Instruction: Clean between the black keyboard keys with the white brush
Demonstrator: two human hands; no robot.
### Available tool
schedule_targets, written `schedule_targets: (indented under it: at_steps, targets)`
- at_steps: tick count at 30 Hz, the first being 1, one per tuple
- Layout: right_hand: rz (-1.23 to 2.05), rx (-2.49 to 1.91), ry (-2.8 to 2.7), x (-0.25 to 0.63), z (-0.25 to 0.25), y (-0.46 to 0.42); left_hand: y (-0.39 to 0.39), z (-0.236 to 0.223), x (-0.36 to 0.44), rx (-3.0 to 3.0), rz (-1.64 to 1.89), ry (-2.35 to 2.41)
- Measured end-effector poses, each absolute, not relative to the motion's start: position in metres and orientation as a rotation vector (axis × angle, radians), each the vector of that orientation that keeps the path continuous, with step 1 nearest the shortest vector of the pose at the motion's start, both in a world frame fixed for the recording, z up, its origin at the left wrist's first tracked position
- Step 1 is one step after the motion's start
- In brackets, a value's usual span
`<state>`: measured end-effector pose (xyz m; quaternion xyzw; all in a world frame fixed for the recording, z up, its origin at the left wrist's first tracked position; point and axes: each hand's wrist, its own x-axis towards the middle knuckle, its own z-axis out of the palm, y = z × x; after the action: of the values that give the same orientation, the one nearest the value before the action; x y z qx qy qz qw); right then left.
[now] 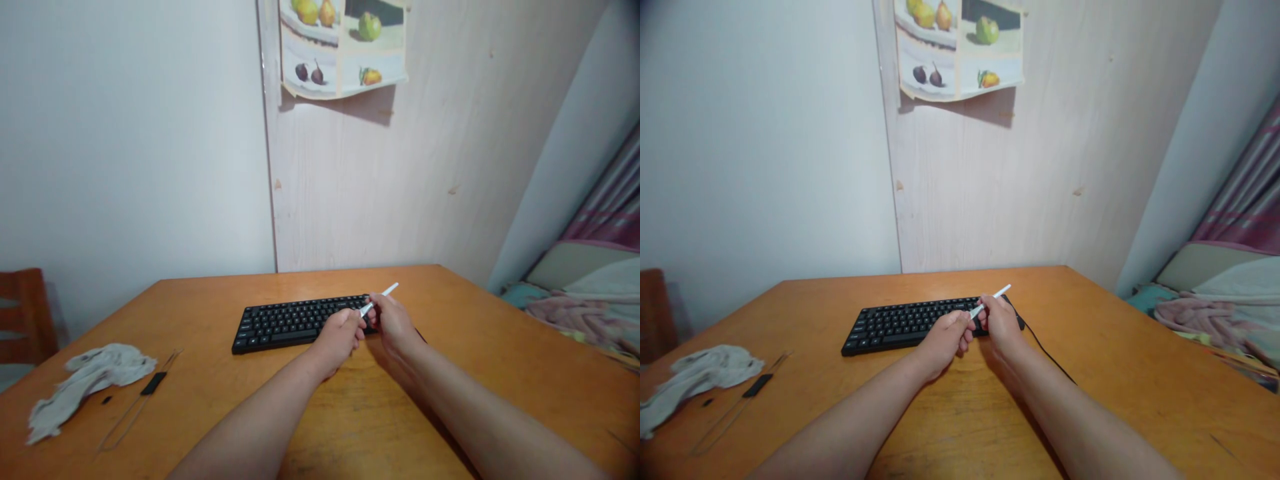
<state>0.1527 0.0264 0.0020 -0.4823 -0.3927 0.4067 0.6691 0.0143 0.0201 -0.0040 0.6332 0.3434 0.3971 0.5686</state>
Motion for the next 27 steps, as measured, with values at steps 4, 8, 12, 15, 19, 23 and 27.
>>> schedule_targets:
  at_steps: [4, 8, 12, 15, 19, 23, 27]
  targets:
    - [0.878, -1.071, -0.93, 0.16, 0.002, 0.023, 0.017, 0.001, 0.014, 1.476, 0.855, 0.784]
    - [0.858, -1.06, -0.978, 0.165, 0.005, 0.019, 0.016, 0.004, 0.012, 1.519, 0.806, 0.804]
    - [0.861, -1.04, -0.984, 0.163, 0.007, 0.017, 0.016, 0.006, 0.011, 1.524, 0.783, 0.833]
    - [0.864, -1.037, -0.975, 0.162, 0.007, 0.017, 0.015, 0.006, 0.011, 1.518, 0.784, 0.811]
    - [0.824, -1.077, -0.926, 0.172, 0.009, 0.02, 0.016, 0.003, 0.011, 1.52, 0.789, 0.784]
    - [0.715, -1.144, -0.868, 0.199, 0.017, 0.025, 0.022, -0.001, 0.007, 1.549, 0.887, 0.869]
    - [0.662, -1.244, -0.905, 0.222, 0.022, 0.026, 0.034, 0.0, 0.0, 1.635, 1.091, 0.982]
